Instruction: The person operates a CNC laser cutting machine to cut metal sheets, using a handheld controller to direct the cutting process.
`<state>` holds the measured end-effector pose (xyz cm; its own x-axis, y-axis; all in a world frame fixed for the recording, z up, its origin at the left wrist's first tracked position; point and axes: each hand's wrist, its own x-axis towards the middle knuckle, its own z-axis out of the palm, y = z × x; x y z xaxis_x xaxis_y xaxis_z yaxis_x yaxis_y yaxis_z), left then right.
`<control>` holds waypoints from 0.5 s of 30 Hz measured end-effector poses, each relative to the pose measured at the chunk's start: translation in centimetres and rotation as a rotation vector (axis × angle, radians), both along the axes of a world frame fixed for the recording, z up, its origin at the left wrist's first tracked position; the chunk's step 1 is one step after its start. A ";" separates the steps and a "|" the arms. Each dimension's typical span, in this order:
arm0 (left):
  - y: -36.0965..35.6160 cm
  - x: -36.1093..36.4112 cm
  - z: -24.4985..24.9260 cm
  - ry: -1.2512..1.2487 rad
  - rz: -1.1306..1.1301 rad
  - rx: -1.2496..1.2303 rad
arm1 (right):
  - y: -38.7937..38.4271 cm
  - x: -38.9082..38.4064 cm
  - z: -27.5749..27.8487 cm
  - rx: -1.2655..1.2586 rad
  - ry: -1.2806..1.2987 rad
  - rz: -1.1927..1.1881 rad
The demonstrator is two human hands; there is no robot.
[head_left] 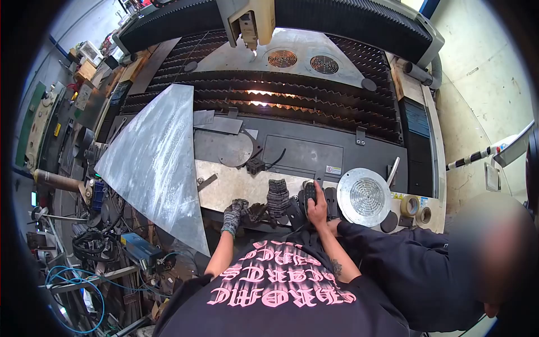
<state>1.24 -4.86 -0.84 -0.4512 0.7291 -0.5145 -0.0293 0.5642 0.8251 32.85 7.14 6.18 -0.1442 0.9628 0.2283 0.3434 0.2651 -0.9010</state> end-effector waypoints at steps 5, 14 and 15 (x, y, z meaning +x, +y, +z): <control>0.0 0.0 -0.4 0.058 -0.031 0.052 | 0.0 -0.1 0.1 -0.004 0.003 -0.008; -0.2 0.5 -0.7 -0.048 0.089 0.050 | -0.1 -0.2 0.3 -0.013 -0.002 0.008; -0.2 0.6 -0.5 -0.056 0.108 0.063 | -0.1 -0.1 0.3 -0.044 0.010 0.022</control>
<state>1.84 -5.10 -1.38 -0.5006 0.7096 -0.4959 -0.1340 0.5024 0.8542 32.79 7.05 6.51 -0.1632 0.9687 0.1870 0.3284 0.2321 -0.9156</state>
